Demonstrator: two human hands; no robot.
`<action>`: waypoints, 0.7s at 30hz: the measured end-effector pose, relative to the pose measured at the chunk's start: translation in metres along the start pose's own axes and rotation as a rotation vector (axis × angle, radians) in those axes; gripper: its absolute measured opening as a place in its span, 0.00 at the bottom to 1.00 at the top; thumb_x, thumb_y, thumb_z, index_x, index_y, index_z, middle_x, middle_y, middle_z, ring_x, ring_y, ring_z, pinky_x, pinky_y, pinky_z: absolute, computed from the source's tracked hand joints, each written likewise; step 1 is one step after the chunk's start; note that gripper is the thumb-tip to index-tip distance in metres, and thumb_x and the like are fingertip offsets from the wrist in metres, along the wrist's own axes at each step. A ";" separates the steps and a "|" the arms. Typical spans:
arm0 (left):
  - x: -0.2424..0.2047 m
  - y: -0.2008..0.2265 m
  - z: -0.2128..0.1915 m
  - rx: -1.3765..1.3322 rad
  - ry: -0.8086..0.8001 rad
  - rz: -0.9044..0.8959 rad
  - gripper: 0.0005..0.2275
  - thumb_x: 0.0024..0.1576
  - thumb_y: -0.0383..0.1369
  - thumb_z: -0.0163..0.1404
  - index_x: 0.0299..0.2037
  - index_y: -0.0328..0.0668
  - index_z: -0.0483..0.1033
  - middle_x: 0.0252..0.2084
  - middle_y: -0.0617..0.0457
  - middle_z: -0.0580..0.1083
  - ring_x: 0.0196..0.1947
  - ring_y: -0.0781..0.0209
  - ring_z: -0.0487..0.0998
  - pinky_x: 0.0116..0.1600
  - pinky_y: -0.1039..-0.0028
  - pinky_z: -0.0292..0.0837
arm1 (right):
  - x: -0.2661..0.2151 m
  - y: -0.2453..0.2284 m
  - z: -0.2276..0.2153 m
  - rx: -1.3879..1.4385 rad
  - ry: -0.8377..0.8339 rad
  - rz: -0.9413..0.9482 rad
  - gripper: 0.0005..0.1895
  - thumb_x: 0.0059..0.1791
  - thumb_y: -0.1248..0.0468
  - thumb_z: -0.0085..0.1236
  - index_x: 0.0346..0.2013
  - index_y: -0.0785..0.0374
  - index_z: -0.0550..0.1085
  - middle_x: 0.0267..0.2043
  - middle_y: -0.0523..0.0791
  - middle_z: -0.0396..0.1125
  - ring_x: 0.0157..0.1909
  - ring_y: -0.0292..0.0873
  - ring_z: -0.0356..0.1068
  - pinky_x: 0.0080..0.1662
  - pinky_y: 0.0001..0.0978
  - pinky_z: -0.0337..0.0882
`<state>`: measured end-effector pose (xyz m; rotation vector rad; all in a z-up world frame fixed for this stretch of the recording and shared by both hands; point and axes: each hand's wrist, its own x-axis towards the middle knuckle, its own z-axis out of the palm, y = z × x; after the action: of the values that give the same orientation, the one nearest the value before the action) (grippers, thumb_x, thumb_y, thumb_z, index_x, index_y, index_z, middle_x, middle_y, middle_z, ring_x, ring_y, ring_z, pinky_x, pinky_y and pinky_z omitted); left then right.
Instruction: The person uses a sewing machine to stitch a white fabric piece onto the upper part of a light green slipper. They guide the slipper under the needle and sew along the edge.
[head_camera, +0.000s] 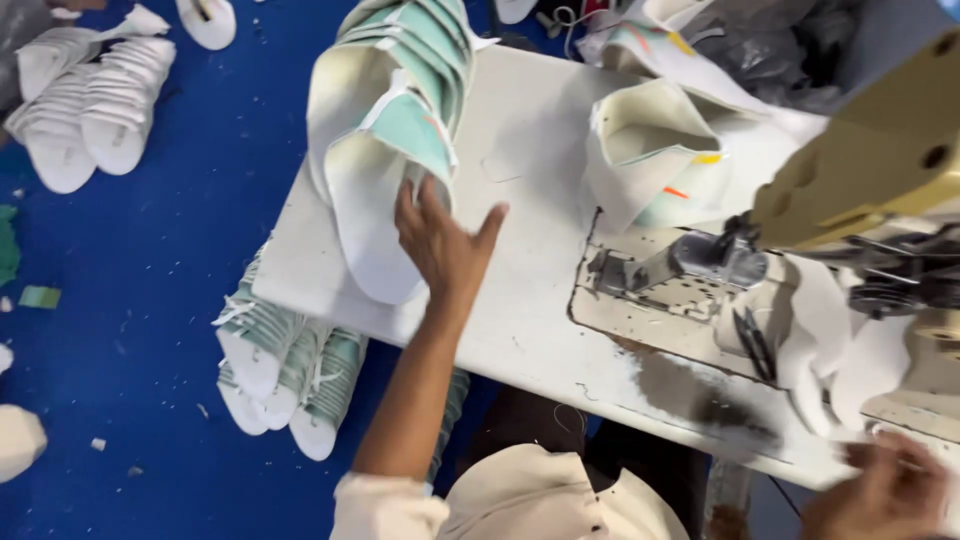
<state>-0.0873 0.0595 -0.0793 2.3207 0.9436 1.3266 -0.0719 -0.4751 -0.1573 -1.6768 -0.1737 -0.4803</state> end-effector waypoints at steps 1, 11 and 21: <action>0.005 -0.017 0.015 0.112 -0.032 -0.026 0.40 0.50 0.58 0.55 0.58 0.25 0.66 0.56 0.26 0.65 0.59 0.33 0.64 0.56 0.44 0.62 | 0.017 -0.006 0.038 0.003 -0.004 0.004 0.02 0.65 0.75 0.53 0.48 0.72 0.70 0.41 0.48 0.70 0.39 0.37 0.71 0.44 0.25 0.73; -0.050 -0.014 -0.099 -1.104 -0.421 -0.581 0.27 0.69 0.43 0.45 0.70 0.27 0.60 0.67 0.40 0.69 0.69 0.51 0.70 0.74 0.62 0.64 | 0.005 -0.078 0.173 0.008 -0.662 0.191 0.09 0.51 0.71 0.60 0.45 0.70 0.76 0.42 0.47 0.72 0.41 0.38 0.71 0.44 0.27 0.71; -0.111 0.053 -0.122 -1.932 -0.809 -1.098 0.31 0.64 0.40 0.49 0.72 0.28 0.55 0.68 0.38 0.67 0.68 0.44 0.67 0.71 0.53 0.64 | 0.018 -0.166 0.198 0.026 -0.510 -0.057 0.27 0.49 0.55 0.63 0.57 0.66 0.69 0.59 0.49 0.57 0.59 0.44 0.60 0.58 0.35 0.66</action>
<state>-0.2100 -0.0608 -0.0576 0.3954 0.1498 0.2063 -0.0767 -0.2568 -0.0175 -1.7451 -0.5980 -0.0813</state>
